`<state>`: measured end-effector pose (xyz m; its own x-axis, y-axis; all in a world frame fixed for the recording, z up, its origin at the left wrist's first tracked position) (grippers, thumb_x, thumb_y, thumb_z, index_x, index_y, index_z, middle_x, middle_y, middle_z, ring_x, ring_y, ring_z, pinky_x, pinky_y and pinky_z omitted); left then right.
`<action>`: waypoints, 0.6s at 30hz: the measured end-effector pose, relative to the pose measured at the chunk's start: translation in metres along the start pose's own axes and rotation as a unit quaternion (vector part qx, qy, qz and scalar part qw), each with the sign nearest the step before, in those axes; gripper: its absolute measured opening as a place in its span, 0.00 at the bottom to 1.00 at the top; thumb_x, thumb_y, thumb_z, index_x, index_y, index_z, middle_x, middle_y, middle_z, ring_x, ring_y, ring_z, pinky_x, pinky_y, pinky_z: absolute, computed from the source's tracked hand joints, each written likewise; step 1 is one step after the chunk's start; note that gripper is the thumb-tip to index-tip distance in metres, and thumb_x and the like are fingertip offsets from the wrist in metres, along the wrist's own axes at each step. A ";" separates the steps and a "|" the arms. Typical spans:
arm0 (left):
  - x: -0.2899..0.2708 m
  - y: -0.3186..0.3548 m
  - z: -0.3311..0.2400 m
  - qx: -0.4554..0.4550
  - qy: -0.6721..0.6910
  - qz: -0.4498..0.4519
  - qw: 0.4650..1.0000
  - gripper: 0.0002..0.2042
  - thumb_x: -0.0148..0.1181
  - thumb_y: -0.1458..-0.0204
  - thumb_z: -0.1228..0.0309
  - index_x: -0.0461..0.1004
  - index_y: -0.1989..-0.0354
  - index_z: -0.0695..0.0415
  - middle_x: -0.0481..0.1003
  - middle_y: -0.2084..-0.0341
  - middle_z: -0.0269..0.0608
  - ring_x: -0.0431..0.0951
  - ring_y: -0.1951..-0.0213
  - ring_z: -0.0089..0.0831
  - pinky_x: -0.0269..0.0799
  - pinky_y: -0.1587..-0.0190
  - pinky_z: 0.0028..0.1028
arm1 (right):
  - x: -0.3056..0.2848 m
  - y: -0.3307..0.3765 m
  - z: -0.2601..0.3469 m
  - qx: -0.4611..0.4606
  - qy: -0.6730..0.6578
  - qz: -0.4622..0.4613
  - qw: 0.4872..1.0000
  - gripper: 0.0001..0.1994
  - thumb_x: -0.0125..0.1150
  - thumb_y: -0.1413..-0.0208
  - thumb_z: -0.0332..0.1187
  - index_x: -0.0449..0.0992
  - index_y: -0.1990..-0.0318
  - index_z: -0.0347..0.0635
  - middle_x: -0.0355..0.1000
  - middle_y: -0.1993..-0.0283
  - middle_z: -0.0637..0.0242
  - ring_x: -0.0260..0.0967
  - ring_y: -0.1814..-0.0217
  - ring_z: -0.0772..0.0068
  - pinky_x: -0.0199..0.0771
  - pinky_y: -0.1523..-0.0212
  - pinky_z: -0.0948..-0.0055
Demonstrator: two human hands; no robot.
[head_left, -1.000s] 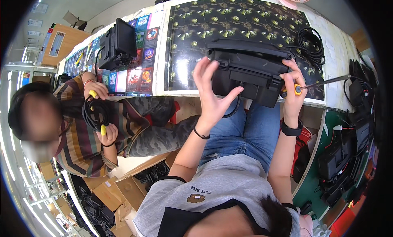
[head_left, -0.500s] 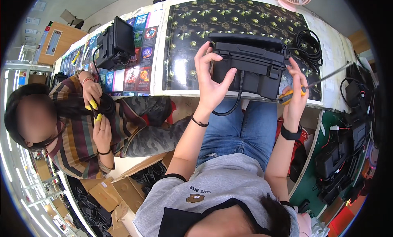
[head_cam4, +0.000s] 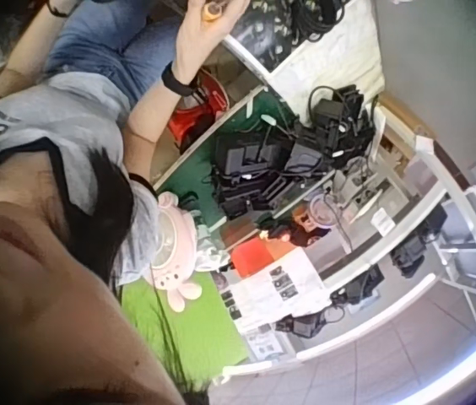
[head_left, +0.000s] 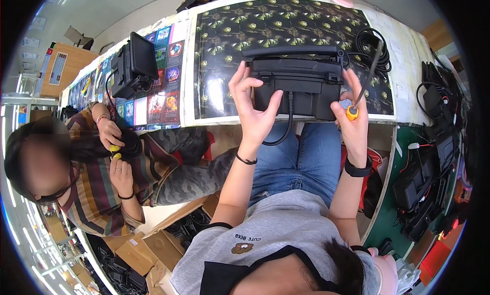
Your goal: Assembling a black electronic enclosure using a screwdriver and connecting cables.
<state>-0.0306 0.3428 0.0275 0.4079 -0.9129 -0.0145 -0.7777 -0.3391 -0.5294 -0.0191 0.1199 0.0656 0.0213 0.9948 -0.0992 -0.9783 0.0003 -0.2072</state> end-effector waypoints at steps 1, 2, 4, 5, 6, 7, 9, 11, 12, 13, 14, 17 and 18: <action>0.000 0.000 -0.001 -0.002 0.000 0.002 1.000 0.23 0.69 0.54 0.81 0.64 0.53 0.54 0.51 0.35 0.49 0.53 0.30 0.53 0.56 0.31 0.43 | -0.002 0.000 -0.001 0.001 0.000 0.000 1.000 0.18 0.65 0.43 0.33 0.75 0.45 0.46 0.66 0.36 0.62 0.63 0.53 0.80 0.67 0.49 0.75; -0.001 0.000 -0.002 -0.003 0.000 0.002 1.000 0.23 0.69 0.54 0.81 0.64 0.53 0.54 0.51 0.35 0.49 0.53 0.30 0.53 0.56 0.31 0.43 | -0.005 -0.001 -0.004 0.012 0.025 0.021 0.999 0.18 0.64 0.42 0.33 0.75 0.44 0.47 0.65 0.35 0.62 0.62 0.56 0.81 0.67 0.52 0.78; 0.000 0.000 -0.003 -0.011 0.001 -0.004 1.000 0.23 0.69 0.54 0.81 0.64 0.52 0.55 0.51 0.35 0.49 0.53 0.30 0.53 0.56 0.31 0.43 | -0.009 -0.005 -0.009 0.024 0.049 0.039 0.998 0.18 0.64 0.41 0.33 0.74 0.43 0.48 0.64 0.34 0.63 0.61 0.60 0.83 0.67 0.54 0.81; 0.001 0.001 -0.004 -0.011 0.002 -0.001 1.000 0.23 0.69 0.54 0.81 0.64 0.52 0.55 0.51 0.35 0.49 0.53 0.30 0.53 0.56 0.31 0.43 | -0.012 -0.010 -0.010 0.016 0.032 0.016 0.999 0.15 0.63 0.40 0.33 0.75 0.46 0.48 0.66 0.37 0.64 0.61 0.62 0.85 0.65 0.60 0.83; 0.001 0.001 -0.005 -0.011 -0.002 -0.006 1.000 0.23 0.69 0.54 0.81 0.64 0.52 0.55 0.50 0.35 0.50 0.53 0.30 0.52 0.55 0.31 0.43 | -0.016 -0.015 -0.010 0.007 0.014 -0.006 1.000 0.11 0.62 0.39 0.33 0.76 0.50 0.48 0.69 0.39 0.65 0.62 0.64 0.87 0.64 0.66 0.85; 0.002 0.001 -0.005 -0.011 -0.005 -0.010 1.000 0.23 0.69 0.54 0.81 0.63 0.52 0.55 0.50 0.35 0.50 0.53 0.30 0.52 0.55 0.31 0.42 | -0.019 -0.021 -0.009 -0.001 -0.002 -0.029 1.000 0.08 0.61 0.38 0.33 0.77 0.53 0.47 0.71 0.42 0.67 0.62 0.67 0.89 0.62 0.72 0.87; 0.005 0.001 -0.006 -0.007 -0.016 -0.018 1.000 0.23 0.68 0.54 0.81 0.63 0.52 0.56 0.50 0.35 0.50 0.53 0.30 0.51 0.55 0.31 0.42 | -0.019 -0.040 0.009 -0.036 0.035 -0.120 0.991 0.06 0.62 0.39 0.36 0.77 0.58 0.46 0.76 0.51 0.72 0.66 0.66 0.89 0.64 0.71 0.86; 0.007 0.001 -0.007 -0.002 -0.027 -0.026 0.999 0.23 0.68 0.53 0.81 0.63 0.51 0.56 0.50 0.35 0.51 0.52 0.30 0.50 0.55 0.30 0.42 | -0.009 -0.065 0.027 -0.148 0.081 -0.120 0.978 0.08 0.62 0.39 0.36 0.77 0.57 0.43 0.78 0.57 0.72 0.69 0.66 0.82 0.70 0.64 0.81; 0.008 0.001 -0.008 -0.009 -0.030 -0.033 0.999 0.23 0.67 0.53 0.82 0.63 0.50 0.56 0.50 0.35 0.51 0.52 0.30 0.50 0.54 0.30 0.41 | -0.001 -0.076 0.036 -0.170 0.135 -0.115 0.969 0.08 0.62 0.38 0.36 0.77 0.57 0.41 0.78 0.58 0.70 0.71 0.64 0.79 0.71 0.60 0.78; 0.008 0.000 -0.008 -0.016 -0.032 -0.039 0.999 0.24 0.67 0.53 0.82 0.63 0.49 0.56 0.50 0.35 0.51 0.52 0.30 0.49 0.54 0.30 0.41 | 0.009 -0.085 0.047 -0.192 0.190 -0.110 0.957 0.09 0.61 0.38 0.35 0.77 0.57 0.40 0.79 0.60 0.69 0.74 0.63 0.76 0.72 0.57 0.76; 0.009 -0.001 -0.009 -0.016 -0.033 -0.037 0.999 0.24 0.67 0.53 0.82 0.63 0.49 0.56 0.50 0.35 0.51 0.52 0.30 0.49 0.54 0.30 0.41 | 0.018 -0.090 0.056 -0.186 0.263 -0.117 0.939 0.10 0.60 0.37 0.34 0.76 0.54 0.38 0.79 0.61 0.67 0.77 0.62 0.74 0.73 0.57 0.76; 0.010 -0.005 -0.010 -0.025 -0.045 -0.042 0.998 0.24 0.66 0.53 0.81 0.63 0.49 0.56 0.52 0.36 0.53 0.52 0.30 0.51 0.53 0.31 0.43 | 0.037 -0.108 0.049 -0.228 0.330 -0.100 0.910 0.12 0.57 0.37 0.44 0.77 0.54 0.49 0.77 0.62 0.61 0.76 0.60 0.58 0.73 0.57 0.68; 0.010 -0.006 -0.010 -0.027 -0.086 -0.038 0.995 0.22 0.66 0.52 0.79 0.64 0.49 0.56 0.54 0.38 0.53 0.52 0.31 0.52 0.51 0.31 0.44 | 0.044 -0.106 0.042 -0.263 0.374 -0.091 0.885 0.12 0.57 0.38 0.46 0.77 0.53 0.53 0.78 0.61 0.60 0.76 0.58 0.51 0.74 0.59 0.62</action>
<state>-0.0261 0.3332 0.0391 0.5380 -0.8339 -0.1231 -0.7645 -0.4212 -0.4880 0.0773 0.1675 0.1244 0.4913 0.6381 -0.5928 -0.7171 -0.0900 -0.6911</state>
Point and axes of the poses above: each hand's wrist, its own y-axis away from the middle knuckle, its own x-axis out of the palm, z = x × y, the point moved 5 cm from there along -y, towards the middle knuckle
